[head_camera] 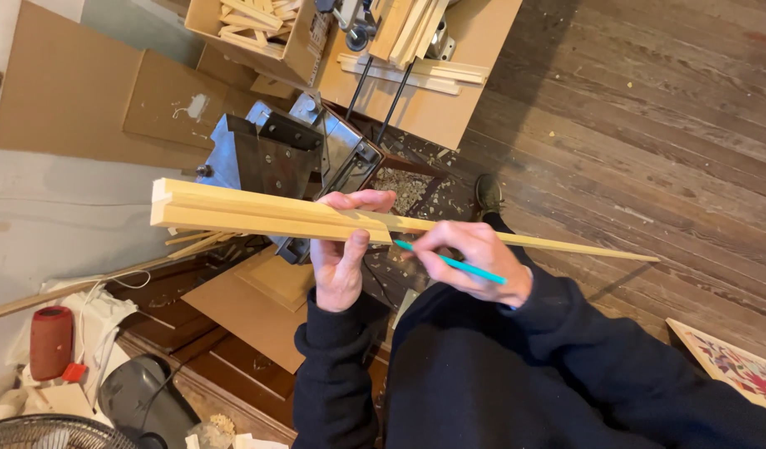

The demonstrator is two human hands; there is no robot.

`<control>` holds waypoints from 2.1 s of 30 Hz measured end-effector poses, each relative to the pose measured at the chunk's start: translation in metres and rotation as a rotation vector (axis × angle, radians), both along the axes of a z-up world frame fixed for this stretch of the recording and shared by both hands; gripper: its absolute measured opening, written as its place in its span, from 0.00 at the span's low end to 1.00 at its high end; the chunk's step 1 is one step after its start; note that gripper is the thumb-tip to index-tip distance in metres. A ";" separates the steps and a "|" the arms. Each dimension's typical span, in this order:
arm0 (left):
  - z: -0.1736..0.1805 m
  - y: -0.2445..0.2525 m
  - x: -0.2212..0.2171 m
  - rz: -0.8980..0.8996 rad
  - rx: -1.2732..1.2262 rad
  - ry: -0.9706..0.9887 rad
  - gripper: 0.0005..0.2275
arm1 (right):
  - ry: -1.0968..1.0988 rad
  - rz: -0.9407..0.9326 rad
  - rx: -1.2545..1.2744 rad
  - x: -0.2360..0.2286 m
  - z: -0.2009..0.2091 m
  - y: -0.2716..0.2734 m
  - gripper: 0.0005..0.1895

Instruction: The person is measuring wooden frame molding and preparing it for cutting using a pencil and a frame chopper.

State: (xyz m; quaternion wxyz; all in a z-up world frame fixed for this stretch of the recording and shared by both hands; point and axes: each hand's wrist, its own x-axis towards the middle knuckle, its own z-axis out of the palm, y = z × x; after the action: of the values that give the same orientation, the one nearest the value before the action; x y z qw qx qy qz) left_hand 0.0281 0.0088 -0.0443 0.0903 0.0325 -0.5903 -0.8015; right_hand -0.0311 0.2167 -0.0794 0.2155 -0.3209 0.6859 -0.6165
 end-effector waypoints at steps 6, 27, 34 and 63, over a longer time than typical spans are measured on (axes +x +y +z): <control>0.001 0.000 0.002 -0.008 -0.001 -0.007 0.15 | 0.141 -0.228 -0.171 -0.002 -0.012 0.024 0.12; -0.012 -0.004 -0.008 -0.088 0.135 0.051 0.16 | -0.241 -0.111 0.369 0.010 -0.211 0.127 0.16; 0.003 -0.019 -0.007 -0.112 0.109 0.074 0.17 | -0.177 -0.182 0.361 0.005 -0.203 0.119 0.14; 0.001 0.019 -0.055 0.655 0.227 -0.168 0.22 | 0.519 0.093 0.224 -0.426 -0.165 0.020 0.13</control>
State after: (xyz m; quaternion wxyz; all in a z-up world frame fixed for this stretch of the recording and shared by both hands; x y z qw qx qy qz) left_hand -0.0266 0.0278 -0.0432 0.2895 0.2955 -0.4612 -0.7850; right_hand -0.4574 0.2368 -0.2443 0.0947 -0.4733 0.7666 -0.4235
